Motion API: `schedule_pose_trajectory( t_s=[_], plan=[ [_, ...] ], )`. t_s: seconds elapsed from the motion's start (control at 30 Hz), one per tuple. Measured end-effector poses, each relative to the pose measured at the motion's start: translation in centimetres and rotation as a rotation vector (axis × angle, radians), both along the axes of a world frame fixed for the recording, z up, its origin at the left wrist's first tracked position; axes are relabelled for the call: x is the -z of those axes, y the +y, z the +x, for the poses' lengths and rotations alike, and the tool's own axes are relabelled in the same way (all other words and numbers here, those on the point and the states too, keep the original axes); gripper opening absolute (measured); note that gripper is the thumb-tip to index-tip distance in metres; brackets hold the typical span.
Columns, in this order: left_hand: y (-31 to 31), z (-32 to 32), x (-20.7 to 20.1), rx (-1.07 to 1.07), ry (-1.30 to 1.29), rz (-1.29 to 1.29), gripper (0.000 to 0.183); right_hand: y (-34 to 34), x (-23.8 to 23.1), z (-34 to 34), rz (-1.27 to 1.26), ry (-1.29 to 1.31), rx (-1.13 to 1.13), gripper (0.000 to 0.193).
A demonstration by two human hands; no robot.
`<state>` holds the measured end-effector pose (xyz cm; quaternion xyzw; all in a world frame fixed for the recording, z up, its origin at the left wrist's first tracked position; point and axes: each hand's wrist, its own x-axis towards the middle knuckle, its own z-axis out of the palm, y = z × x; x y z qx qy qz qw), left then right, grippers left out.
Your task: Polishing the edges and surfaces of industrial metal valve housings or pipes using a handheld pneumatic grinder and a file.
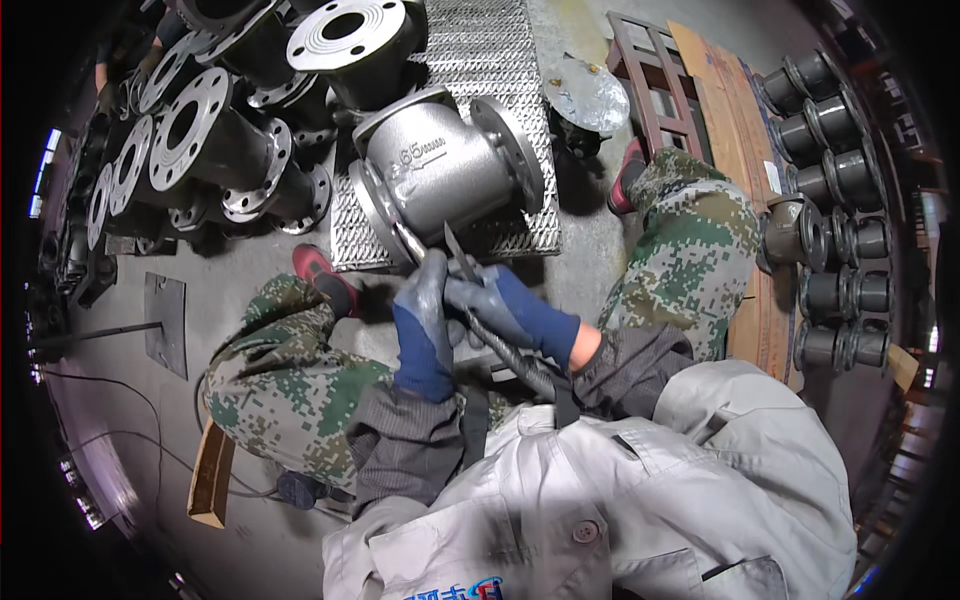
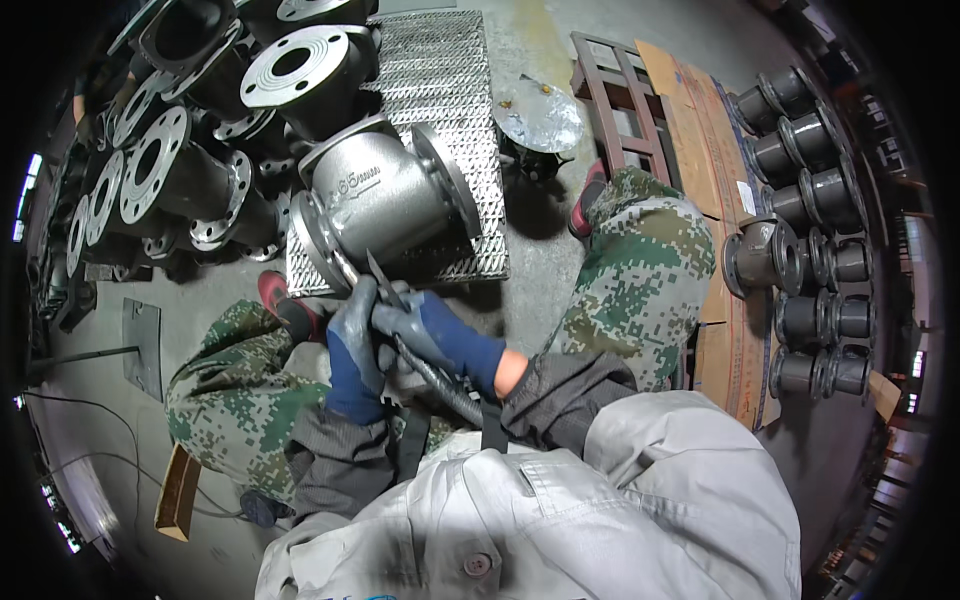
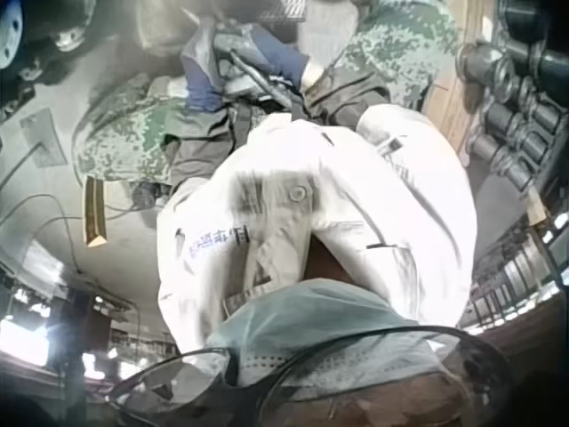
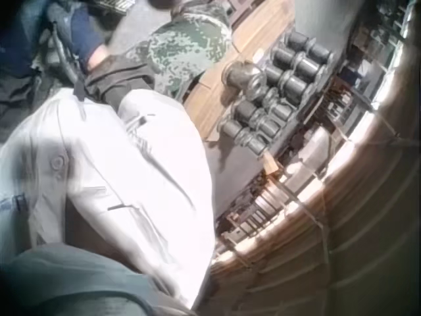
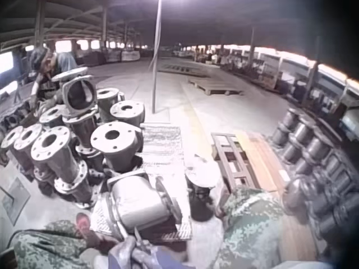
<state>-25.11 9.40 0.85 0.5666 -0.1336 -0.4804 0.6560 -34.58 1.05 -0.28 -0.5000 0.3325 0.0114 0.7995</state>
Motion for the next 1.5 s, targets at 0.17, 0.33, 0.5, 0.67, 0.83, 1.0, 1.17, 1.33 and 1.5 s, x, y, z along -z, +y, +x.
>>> schedule_pose_trajectory(
  t_s=[0.17,0.33,0.5,0.67,0.83,1.0,1.17,1.33,1.5],
  plan=[
    [1.0,0.1,1.1,0.056,-0.080,0.079,0.042,0.9,0.0,-0.2,-0.040,0.018,0.063,0.028],
    [1.0,1.1,1.5,-0.030,0.148,0.058,0.048,0.6,-1.4,1.1,0.087,-0.031,0.032,0.025],
    [0.2,2.9,2.3,-0.039,0.211,0.105,0.049,1.3,-1.1,2.8,0.144,-0.008,0.220,0.023],
    [0.4,3.1,2.3,-0.016,0.181,0.144,0.048,2.5,-1.5,2.9,0.122,-0.006,0.311,0.028],
    [0.5,3.9,2.5,-0.027,0.101,0.150,0.039,2.4,-0.8,3.1,0.121,-0.060,0.240,0.028],
    [0.1,3.9,2.1,-0.032,-0.105,0.208,0.041,2.0,-0.9,2.8,-0.104,-0.104,0.116,0.031],
    [0.0,3.6,3.0,0.040,-0.528,0.292,0.048,0.9,-0.2,1.1,-0.556,-0.250,-0.135,0.017],
    [-0.4,3.9,3.1,0.081,-0.520,0.405,0.050,0.0,1.4,1.0,0.033,-0.185,-0.054,0.019],
    [-0.2,3.6,3.0,0.114,-0.626,0.475,0.050,1.4,1.9,0.6,-0.475,-0.286,-0.102,0.020]
  ],
)
